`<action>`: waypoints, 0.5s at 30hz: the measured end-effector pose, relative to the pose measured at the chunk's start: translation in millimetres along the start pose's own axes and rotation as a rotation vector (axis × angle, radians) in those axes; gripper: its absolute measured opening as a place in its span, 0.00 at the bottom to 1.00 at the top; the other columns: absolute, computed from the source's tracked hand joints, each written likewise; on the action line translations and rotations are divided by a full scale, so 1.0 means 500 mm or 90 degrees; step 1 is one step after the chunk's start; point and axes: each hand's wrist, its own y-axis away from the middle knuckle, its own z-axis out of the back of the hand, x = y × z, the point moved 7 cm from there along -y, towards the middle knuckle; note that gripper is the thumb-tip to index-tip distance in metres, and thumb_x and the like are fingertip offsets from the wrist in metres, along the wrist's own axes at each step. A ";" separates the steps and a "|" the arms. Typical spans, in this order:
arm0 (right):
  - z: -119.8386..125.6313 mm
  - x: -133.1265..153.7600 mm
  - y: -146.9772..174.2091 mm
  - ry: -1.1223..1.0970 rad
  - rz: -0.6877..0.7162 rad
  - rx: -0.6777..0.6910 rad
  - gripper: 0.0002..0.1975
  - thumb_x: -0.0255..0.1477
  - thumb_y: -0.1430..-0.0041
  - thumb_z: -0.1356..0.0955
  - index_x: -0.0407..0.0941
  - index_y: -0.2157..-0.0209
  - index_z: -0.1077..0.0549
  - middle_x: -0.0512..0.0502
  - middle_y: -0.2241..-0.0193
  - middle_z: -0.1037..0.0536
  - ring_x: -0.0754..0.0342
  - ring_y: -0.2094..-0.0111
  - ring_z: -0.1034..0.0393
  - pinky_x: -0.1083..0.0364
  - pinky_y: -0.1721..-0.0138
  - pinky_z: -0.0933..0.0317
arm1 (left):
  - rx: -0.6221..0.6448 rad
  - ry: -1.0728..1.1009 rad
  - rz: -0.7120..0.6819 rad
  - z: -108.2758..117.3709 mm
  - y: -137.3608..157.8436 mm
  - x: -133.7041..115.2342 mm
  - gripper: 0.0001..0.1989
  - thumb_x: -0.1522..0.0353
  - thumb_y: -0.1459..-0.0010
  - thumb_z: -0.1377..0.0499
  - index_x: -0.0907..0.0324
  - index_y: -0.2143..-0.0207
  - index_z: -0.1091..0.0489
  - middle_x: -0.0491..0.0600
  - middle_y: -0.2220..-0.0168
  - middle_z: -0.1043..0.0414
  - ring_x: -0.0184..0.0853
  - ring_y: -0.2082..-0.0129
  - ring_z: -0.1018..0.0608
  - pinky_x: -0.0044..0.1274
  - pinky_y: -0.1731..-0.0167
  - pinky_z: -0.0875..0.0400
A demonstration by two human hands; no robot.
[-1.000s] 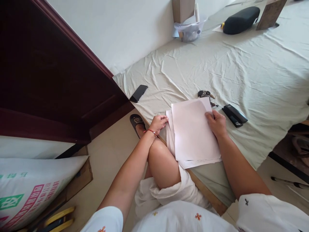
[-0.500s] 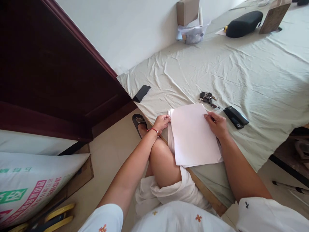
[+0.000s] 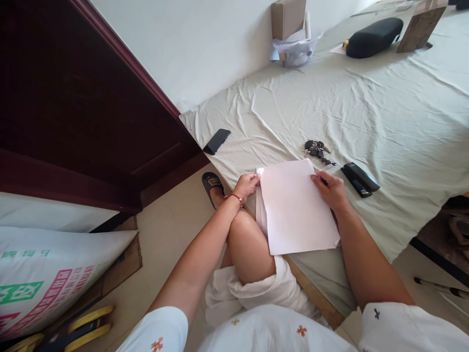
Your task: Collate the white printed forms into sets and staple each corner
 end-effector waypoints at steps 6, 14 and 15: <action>0.001 0.004 0.001 -0.008 -0.012 -0.011 0.20 0.49 0.41 0.31 0.47 0.62 0.19 0.51 0.74 0.26 0.55 0.73 0.38 0.56 0.71 0.44 | -0.010 -0.023 -0.025 0.004 -0.008 0.006 0.11 0.63 0.45 0.37 0.61 0.74 0.28 0.41 0.80 0.35 0.26 0.79 0.38 0.20 0.77 0.45; -0.001 -0.006 0.000 -0.010 0.005 0.002 0.19 0.48 0.40 0.30 0.47 0.61 0.19 0.52 0.74 0.28 0.56 0.73 0.38 0.56 0.70 0.45 | -0.008 -0.013 -0.020 0.003 -0.006 0.006 0.10 0.64 0.43 0.38 0.61 0.73 0.28 0.41 0.80 0.36 0.25 0.80 0.40 0.20 0.77 0.46; -0.002 -0.010 -0.001 -0.012 0.007 0.003 0.19 0.48 0.40 0.30 0.48 0.60 0.19 0.52 0.74 0.28 0.56 0.73 0.38 0.56 0.70 0.45 | -0.005 -0.010 -0.017 0.002 -0.005 0.006 0.10 0.65 0.43 0.38 0.61 0.74 0.28 0.40 0.80 0.37 0.25 0.81 0.40 0.20 0.78 0.46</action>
